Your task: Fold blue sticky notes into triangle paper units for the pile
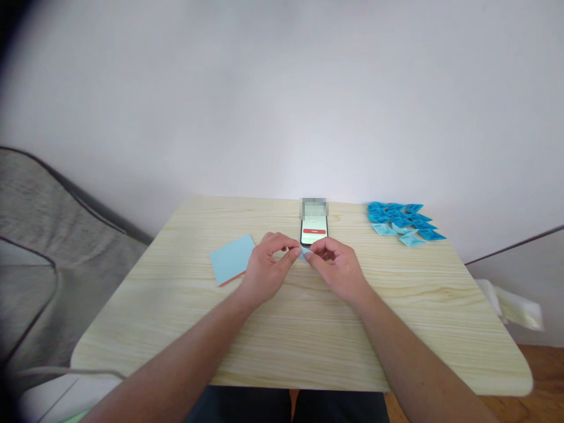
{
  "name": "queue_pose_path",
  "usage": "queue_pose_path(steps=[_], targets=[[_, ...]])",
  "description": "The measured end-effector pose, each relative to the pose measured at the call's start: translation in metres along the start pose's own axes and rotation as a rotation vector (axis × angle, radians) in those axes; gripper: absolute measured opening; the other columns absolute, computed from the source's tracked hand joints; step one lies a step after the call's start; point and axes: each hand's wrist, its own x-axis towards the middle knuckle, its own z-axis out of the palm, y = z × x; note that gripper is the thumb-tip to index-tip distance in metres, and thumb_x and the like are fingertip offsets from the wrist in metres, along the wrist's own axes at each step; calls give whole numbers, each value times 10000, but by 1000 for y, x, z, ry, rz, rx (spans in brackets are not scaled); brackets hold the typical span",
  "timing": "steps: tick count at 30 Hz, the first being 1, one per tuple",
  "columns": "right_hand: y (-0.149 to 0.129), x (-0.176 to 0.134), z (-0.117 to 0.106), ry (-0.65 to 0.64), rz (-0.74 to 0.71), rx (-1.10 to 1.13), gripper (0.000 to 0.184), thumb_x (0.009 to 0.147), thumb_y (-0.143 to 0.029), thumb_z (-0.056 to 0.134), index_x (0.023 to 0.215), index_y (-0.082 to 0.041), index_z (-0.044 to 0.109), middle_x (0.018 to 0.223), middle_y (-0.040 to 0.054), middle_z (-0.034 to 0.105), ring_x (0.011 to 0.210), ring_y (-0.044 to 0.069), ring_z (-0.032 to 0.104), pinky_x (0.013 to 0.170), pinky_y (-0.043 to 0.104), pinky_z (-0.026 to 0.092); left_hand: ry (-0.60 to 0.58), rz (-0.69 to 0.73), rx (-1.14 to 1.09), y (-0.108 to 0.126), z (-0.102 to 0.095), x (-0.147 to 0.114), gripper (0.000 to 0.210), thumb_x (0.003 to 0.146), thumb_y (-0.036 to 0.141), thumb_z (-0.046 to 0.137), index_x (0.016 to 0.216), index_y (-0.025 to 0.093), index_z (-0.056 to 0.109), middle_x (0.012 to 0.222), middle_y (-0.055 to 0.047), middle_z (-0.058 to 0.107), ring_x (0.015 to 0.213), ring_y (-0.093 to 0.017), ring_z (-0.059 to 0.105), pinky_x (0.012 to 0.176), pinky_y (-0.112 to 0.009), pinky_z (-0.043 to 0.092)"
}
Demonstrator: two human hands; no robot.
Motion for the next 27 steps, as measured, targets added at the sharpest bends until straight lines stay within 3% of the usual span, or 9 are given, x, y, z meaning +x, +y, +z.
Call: queue_pose_path(steps=[6,12,19,27], targets=[[-1,0,-2,24,-72,-156,105,857,-335,704,875,-231,701,814,16,706,716,173,630,668,322,495,-135,92,266,-1,3,-3,175,951,238,573,970,233,747,962,-88,721,968,-261,567,859,-413,415],[2,0,-4,-29,-141,-353,57,837,-281,687,811,-230,691,782,18,694,682,169,599,623,317,479,-208,133,419,-2,4,-6,141,925,195,582,929,225,720,926,-86,710,969,-268,569,834,-413,411],[-2,-2,-6,-51,-187,-476,26,802,-215,658,793,-240,658,765,4,674,682,168,575,634,315,438,-209,129,373,-3,7,-7,129,903,192,605,846,227,716,865,-75,701,912,-251,580,819,-398,426],[2,1,-11,-52,-127,-543,56,780,-217,667,756,-242,623,707,-10,623,638,162,536,594,307,390,-207,77,291,-11,6,-6,123,890,216,630,827,231,734,840,-68,726,868,-242,600,807,-382,434]])
